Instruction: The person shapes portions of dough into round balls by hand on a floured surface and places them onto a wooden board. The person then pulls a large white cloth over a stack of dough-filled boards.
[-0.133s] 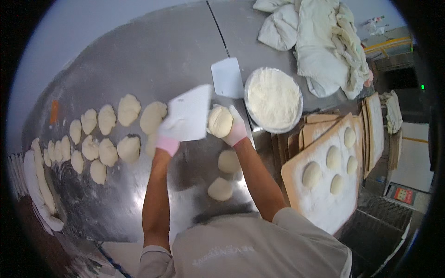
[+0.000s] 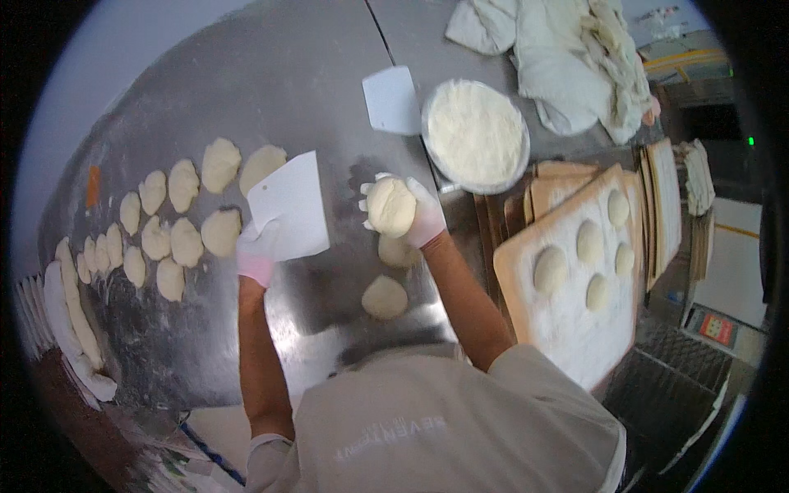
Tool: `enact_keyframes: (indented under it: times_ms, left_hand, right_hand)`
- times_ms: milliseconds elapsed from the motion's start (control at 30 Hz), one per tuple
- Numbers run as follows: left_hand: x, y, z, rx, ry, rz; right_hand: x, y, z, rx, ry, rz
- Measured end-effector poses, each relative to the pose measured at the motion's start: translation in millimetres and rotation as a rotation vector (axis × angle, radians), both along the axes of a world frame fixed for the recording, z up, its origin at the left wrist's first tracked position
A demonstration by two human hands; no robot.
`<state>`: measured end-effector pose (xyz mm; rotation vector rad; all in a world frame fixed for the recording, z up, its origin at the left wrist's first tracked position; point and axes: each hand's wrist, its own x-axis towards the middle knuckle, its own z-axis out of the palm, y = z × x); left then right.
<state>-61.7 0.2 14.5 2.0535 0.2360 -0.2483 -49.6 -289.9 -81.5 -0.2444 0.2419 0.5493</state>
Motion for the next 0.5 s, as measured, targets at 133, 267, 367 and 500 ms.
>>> enact_keyframes:
  times_ms: [133, 267, 367, 500]
  left_hand:
    - [-60.1, 26.1, 9.3, -0.068, 0.263, 0.046]
    - [-102.8, 44.1, -15.2, -0.114, 0.38, 0.047]
    - [-136.0, 30.4, -62.1, -0.178, 0.209, -0.173]
    - [-182.5, -41.4, -113.5, 0.078, 0.334, -0.461]
  right_hand:
    - [-102.8, -40.0, 15.5, -0.086, 0.037, 0.021]
    - [-202.7, -62.9, 9.3, -0.265, 0.248, -0.149]
    - [-240.2, -54.2, -21.1, -0.281, 0.281, -0.243]
    - [-261.5, -29.4, -42.3, -0.325, 0.276, -0.305]
